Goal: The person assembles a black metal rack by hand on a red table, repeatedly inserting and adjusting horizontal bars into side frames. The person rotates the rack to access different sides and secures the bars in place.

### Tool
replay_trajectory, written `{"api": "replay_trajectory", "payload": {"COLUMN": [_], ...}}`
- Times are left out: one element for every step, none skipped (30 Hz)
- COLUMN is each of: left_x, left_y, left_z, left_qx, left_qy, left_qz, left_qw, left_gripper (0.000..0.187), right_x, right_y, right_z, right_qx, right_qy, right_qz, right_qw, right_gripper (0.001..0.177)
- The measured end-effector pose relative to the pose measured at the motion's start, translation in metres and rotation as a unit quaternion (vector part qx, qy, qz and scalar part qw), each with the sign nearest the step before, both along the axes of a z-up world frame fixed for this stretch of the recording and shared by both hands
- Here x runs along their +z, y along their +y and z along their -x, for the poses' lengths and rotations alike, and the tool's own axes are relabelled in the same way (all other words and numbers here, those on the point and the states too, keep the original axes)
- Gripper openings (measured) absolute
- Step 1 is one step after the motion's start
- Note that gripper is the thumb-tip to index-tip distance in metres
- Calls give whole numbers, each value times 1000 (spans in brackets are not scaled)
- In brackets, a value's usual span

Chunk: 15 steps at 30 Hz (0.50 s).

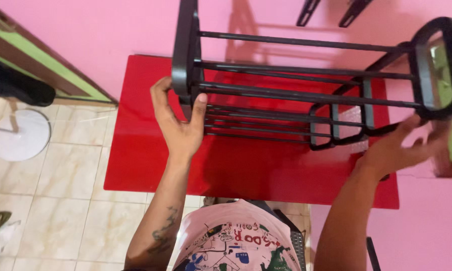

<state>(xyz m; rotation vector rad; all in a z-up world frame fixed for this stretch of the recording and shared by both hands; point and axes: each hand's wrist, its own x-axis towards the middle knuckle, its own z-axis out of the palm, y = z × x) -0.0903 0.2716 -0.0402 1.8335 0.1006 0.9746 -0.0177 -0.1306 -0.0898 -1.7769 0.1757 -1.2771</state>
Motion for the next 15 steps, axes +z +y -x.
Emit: {"api": "replay_trajectory", "payload": {"left_x": [1, 2, 4, 6, 7, 8, 10, 12, 13, 14, 15, 16, 17, 19, 19], "left_y": [5, 9, 14, 20, 26, 30, 35, 41, 47, 54, 59, 62, 66, 69, 71], "left_z": [2, 3, 4, 5, 4, 1, -2, -6, -12, -17, -22, -28, -34, -40, -46], "left_qx": [-10, -20, -51, -83, -114, -145, -174, -202, -196, -189, -183, -186, -191, -195, -210], "left_qy": [1, 2, -5, -13, -20, -37, -54, -72, -20, 31, 80, 106, 130, 154, 162], "left_qz": [-7, -15, 15, 45, 75, 107, 138, 169, 202, 233, 264, 274, 284, 294, 294], "left_qw": [1000, 1000, 999, 995, 990, 983, 974, 962, 959, 953, 944, 938, 931, 923, 918], "left_gripper": [49, 50, 48, 48, 48, 46, 46, 48, 45, 41, 39, 35, 31, 26, 26], "right_x": [-6, -11, -17, -23, -33, -40, -42, -42, -42, -40, -37, -33, -28, -22, -17], "right_y": [15, 32, 52, 75, 105, 132, 154, 171, 189, 204, 218, 231, 244, 255, 264], "right_z": [5, 11, 15, 19, 28, 35, 33, 31, 28, 21, 14, 9, 3, -3, -10], "right_qx": [-13, -26, 15, 58, 138, 263, 372, 412, 447, 482, 516, 538, 561, 582, 594], "right_qy": [-21, -41, -39, -36, -18, -28, -13, 58, 129, 152, 172, 175, 176, 178, 180], "right_qz": [-57, -115, -192, -267, -284, -329, -398, -417, -434, -439, -442, -439, -436, -431, -421], "right_qw": [998, 992, 980, 961, 949, 907, 839, 808, 771, 743, 713, 698, 682, 666, 661], "right_gripper": [26, 22, 18, 15, 21, 12, 16, 19, 25, 26, 28, 29, 30, 32, 31]}}
